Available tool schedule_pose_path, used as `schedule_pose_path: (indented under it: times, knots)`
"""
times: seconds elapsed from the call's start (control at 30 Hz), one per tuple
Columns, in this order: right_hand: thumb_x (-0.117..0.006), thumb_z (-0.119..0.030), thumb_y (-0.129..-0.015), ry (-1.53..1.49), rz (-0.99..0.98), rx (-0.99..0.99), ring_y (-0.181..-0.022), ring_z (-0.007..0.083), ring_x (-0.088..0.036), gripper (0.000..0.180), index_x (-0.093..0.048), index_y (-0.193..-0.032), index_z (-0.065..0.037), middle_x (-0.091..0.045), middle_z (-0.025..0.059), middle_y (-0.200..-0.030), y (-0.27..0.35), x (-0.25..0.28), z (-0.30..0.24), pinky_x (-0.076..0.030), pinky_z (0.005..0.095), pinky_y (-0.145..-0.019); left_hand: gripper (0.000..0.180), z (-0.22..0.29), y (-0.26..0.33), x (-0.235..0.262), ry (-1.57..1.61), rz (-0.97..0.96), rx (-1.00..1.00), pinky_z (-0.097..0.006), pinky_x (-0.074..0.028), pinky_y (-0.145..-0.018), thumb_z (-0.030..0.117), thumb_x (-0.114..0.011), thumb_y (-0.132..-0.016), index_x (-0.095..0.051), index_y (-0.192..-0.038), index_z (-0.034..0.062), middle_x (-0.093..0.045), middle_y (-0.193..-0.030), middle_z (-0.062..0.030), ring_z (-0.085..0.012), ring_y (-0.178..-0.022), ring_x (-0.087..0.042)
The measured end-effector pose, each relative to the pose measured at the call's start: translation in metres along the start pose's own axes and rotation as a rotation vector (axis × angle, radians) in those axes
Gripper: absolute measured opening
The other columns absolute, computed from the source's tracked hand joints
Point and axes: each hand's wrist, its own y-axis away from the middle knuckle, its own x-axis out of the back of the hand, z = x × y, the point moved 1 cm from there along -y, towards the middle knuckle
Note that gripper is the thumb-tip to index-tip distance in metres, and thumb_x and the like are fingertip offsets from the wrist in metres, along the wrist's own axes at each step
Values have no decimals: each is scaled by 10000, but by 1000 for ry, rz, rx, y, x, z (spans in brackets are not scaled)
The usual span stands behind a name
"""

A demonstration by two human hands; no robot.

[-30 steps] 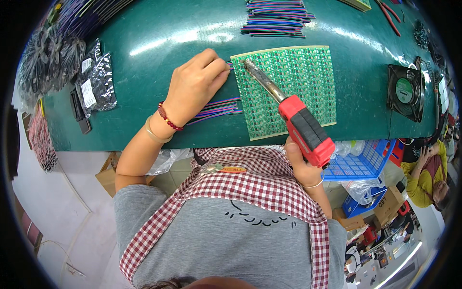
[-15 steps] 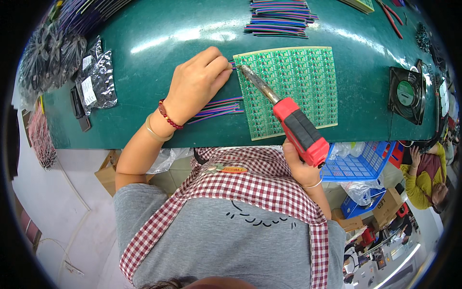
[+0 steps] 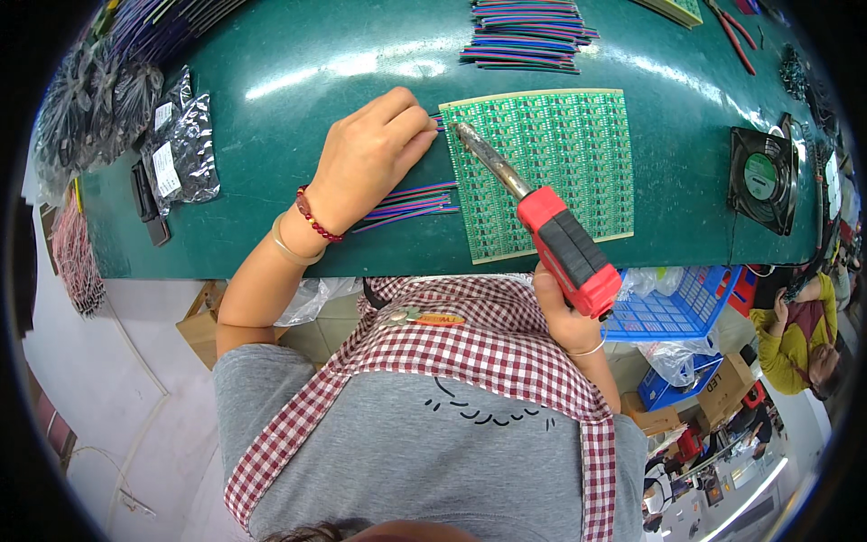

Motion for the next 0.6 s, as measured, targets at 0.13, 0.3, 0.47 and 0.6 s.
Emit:
schedule_pose_path:
  times: [0.13,0.3,0.47,0.6]
  knots:
    - [-606,-175,-934,113,-88,29,-568,113,-507,332,-543,-1170,50,-574,66,-717,-2,6,11,-418,255,-517,100,-1,-1,0,6,-8,8,-357,-528,-626,92,-698,-799,-612,-831,53,-562,-839,-62,-254,-746,-621]
    - [-605,-190,-939,-14,-23,6,-574,111,-506,270,-564,-1069,43,-567,63,-709,-5,-1,-9,-417,253,-523,101,-1,0,0,12,-13,6,-357,-527,-632,92,-697,-803,-612,-836,48,-562,-840,-66,-257,-749,-619]
    - [-609,-191,-936,7,-21,-11,-570,109,-503,254,-565,-1035,39,-564,59,-703,-2,0,-3,-411,252,-518,100,-1,1,0,13,-11,3,-358,-527,-637,95,-696,-805,-614,-836,47,-561,-840,-67,-257,-754,-618]
    - [-616,-205,-934,77,-61,9,-572,107,-506,264,-567,-1030,35,-564,55,-696,-1,3,2,-406,251,-515,96,0,0,1,17,-16,1,-360,-527,-644,97,-695,-806,-618,-836,47,-564,-842,-68,-258,-761,-618]
